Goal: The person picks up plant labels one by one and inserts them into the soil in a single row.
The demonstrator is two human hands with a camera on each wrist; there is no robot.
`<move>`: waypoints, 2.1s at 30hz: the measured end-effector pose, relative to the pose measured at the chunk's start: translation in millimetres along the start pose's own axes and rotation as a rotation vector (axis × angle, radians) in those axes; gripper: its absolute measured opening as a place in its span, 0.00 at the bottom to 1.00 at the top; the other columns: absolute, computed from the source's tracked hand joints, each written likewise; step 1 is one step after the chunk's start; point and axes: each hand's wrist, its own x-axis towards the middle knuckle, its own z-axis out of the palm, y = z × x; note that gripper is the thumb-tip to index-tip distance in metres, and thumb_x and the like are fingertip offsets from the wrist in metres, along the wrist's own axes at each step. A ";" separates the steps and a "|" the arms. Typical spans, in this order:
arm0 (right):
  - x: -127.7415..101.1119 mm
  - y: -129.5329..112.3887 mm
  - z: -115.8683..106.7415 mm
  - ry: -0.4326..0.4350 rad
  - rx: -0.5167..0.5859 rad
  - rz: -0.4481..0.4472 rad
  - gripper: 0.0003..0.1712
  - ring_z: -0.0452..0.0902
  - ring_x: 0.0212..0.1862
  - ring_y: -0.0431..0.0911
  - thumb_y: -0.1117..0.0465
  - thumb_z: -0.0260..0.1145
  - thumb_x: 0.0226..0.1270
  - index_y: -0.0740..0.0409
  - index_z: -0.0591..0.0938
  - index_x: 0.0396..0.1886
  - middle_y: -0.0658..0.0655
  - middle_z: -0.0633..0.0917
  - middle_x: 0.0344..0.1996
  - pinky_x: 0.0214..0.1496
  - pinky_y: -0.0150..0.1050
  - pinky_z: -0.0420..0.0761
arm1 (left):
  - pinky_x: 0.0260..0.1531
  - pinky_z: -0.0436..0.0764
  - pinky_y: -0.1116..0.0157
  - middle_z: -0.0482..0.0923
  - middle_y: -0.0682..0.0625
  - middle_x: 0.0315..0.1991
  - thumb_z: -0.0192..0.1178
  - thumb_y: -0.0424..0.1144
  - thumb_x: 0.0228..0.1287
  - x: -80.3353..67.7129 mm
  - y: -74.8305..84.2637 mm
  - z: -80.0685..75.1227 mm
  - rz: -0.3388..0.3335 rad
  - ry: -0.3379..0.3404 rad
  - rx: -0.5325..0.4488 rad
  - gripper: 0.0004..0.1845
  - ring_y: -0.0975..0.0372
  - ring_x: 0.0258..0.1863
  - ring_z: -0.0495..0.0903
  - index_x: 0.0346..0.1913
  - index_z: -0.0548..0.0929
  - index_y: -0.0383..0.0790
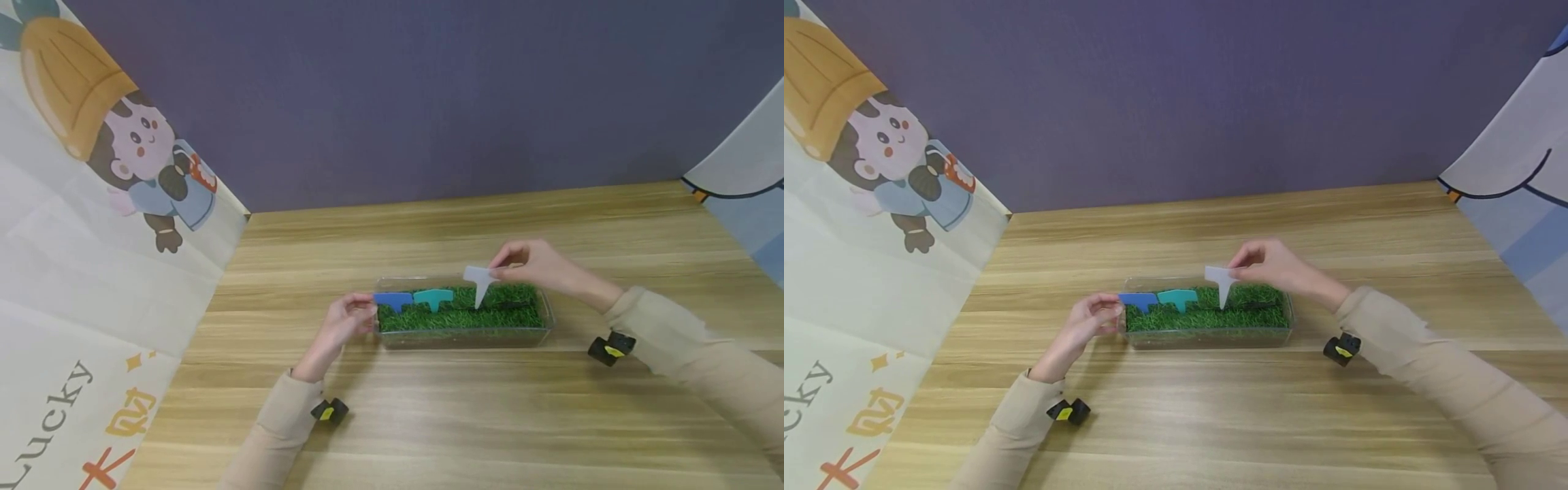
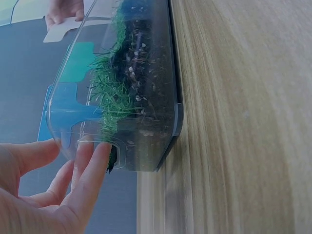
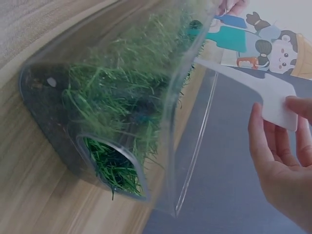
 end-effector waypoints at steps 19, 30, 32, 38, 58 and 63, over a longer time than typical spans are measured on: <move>3.2 10.9 8.4 -0.060 -0.056 -0.048 0.07 0.76 0.37 0.45 0.63 0.64 0.56 0.63 0.80 0.32 0.57 0.81 0.33 0.39 0.36 0.79 | 0.39 0.80 0.61 0.73 0.40 0.40 0.54 0.25 0.56 -1.5 0.3 -0.4 0.005 -0.013 -0.007 0.16 0.62 0.30 0.74 0.49 0.71 0.28; 3.8 14.6 12.5 -0.084 -0.042 -0.052 0.05 0.77 0.38 0.49 0.68 0.62 0.55 0.63 0.80 0.32 0.57 0.81 0.34 0.40 0.36 0.80 | 0.40 0.80 0.61 0.73 0.40 0.41 0.54 0.26 0.56 -1.6 0.6 -0.4 -0.002 -0.013 -0.008 0.16 0.63 0.30 0.74 0.49 0.71 0.28; 3.6 14.9 12.9 -0.086 -0.044 -0.056 0.05 0.78 0.37 0.49 0.68 0.62 0.55 0.63 0.80 0.32 0.57 0.81 0.34 0.40 0.35 0.80 | 0.40 0.80 0.61 0.73 0.40 0.40 0.54 0.25 0.56 -1.2 0.6 -0.4 -0.004 -0.011 -0.007 0.16 0.62 0.30 0.74 0.49 0.71 0.28; 3.0 14.1 13.2 -0.088 -0.056 -0.062 0.05 0.78 0.37 0.45 0.68 0.62 0.55 0.63 0.80 0.32 0.57 0.81 0.34 0.40 0.33 0.80 | 0.39 0.80 0.62 0.74 0.41 0.40 0.54 0.25 0.55 -1.6 0.5 -0.5 -0.006 -0.011 -0.009 0.16 0.62 0.30 0.75 0.49 0.71 0.28; 2.2 18.8 19.5 -0.092 -0.125 -0.100 0.05 0.78 0.36 0.47 0.68 0.62 0.56 0.63 0.82 0.31 0.56 0.81 0.32 0.39 0.32 0.80 | 0.32 0.81 0.68 0.73 0.42 0.39 0.54 0.25 0.56 -2.0 0.4 -0.6 0.003 -0.004 -0.012 0.16 0.63 0.28 0.74 0.49 0.71 0.28; 2.3 18.9 19.4 -0.094 -0.118 -0.108 0.04 0.78 0.36 0.46 0.69 0.62 0.56 0.63 0.82 0.31 0.56 0.82 0.32 0.41 0.32 0.80 | 0.32 0.80 0.68 0.73 0.42 0.39 0.54 0.26 0.56 -2.0 0.6 -0.8 0.006 -0.004 -0.009 0.16 0.63 0.28 0.74 0.49 0.71 0.28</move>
